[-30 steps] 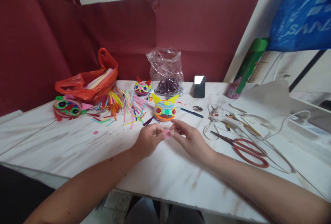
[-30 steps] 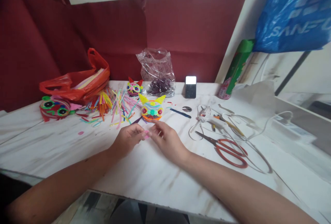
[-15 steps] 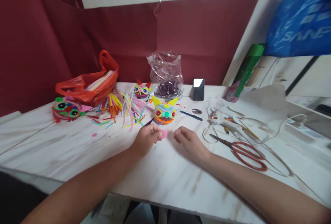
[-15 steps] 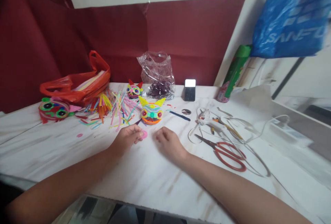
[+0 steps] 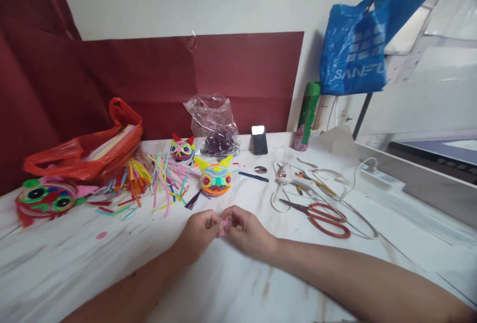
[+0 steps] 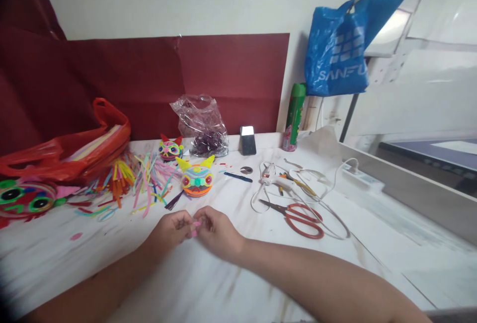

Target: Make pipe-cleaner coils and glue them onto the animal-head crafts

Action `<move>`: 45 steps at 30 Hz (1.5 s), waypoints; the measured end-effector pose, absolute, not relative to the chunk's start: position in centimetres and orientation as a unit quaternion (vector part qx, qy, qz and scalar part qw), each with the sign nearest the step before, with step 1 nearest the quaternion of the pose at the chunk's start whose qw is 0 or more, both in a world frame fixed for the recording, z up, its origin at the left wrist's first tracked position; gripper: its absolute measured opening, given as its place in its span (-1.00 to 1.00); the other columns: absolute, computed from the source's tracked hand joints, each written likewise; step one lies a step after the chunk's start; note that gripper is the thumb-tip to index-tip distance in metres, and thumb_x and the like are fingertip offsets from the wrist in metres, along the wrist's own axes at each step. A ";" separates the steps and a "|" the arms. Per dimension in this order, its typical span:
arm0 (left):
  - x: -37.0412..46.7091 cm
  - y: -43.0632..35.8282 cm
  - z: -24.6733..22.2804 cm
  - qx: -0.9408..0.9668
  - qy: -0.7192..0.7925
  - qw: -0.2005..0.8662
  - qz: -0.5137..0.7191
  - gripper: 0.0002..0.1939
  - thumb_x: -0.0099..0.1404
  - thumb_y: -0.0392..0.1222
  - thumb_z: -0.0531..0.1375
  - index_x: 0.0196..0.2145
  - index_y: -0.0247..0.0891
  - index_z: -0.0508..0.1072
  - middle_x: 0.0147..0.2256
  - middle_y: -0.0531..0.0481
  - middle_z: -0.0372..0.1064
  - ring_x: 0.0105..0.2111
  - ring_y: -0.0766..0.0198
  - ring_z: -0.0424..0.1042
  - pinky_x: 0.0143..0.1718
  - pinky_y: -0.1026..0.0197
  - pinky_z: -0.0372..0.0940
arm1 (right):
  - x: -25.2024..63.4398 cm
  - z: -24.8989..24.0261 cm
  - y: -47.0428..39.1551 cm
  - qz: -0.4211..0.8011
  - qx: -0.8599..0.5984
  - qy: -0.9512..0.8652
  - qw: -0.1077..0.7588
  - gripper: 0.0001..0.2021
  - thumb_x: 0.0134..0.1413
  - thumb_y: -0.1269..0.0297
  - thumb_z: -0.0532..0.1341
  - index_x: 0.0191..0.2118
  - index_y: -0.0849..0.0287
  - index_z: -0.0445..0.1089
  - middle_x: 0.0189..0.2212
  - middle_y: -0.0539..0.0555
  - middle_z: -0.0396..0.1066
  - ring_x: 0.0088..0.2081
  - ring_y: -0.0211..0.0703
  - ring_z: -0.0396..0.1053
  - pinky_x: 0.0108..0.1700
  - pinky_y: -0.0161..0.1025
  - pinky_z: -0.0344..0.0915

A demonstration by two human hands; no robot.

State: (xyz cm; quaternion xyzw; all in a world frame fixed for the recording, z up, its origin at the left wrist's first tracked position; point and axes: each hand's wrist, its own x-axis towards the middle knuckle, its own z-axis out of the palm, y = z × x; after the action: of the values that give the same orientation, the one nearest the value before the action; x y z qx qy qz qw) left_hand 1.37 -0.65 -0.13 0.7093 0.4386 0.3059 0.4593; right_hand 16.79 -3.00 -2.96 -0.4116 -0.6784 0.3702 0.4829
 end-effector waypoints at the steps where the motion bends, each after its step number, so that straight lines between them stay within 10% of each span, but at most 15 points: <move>1: 1.3 -0.6 -0.2 0.712 0.435 0.461 0.304 -0.77 0.05 -0.08 0.16 -0.60 -0.29 0.30 -0.67 0.14 0.17 -0.66 0.45 0.01 -0.62 0.34 -0.09 | 16.8 -3.0 -3.0 0.375 -0.401 -0.680 0.486 -0.91 -0.03 0.43 0.14 -0.32 0.18 0.29 -0.49 -0.04 0.33 -0.45 -0.32 0.22 -0.39 -0.33 0.16; 20: 1.1 0.2 0.0 0.706 0.463 0.427 0.324 -0.69 0.00 0.00 0.19 -0.64 -0.27 0.25 -0.69 0.16 0.10 -0.64 0.42 0.02 -0.59 0.34 -0.07 | 17.8 -2.4 -2.4 0.250 -0.486 -0.713 0.440 -0.86 0.01 0.49 0.03 -0.33 0.14 0.26 -0.56 -0.06 0.21 -0.47 -0.27 0.19 -0.38 -0.32 0.19; 45: 1.1 0.1 -0.7 0.595 0.395 0.579 0.392 -0.81 -0.03 -0.17 0.24 -0.54 -0.32 0.31 -0.64 0.12 0.24 -0.62 0.47 0.10 -0.53 0.33 -0.04 | 17.4 -2.6 -3.0 0.395 -0.432 -0.668 0.459 -0.86 0.09 0.25 0.03 -0.35 0.17 0.27 -0.55 -0.05 0.23 -0.52 -0.29 0.14 -0.46 -0.32 0.13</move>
State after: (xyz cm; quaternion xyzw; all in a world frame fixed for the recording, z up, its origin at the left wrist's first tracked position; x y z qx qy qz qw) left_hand 1.10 0.14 -0.72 0.5951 0.3954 0.3923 0.5793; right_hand 17.38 -3.00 -2.63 -0.4316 -0.6681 0.3955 0.4593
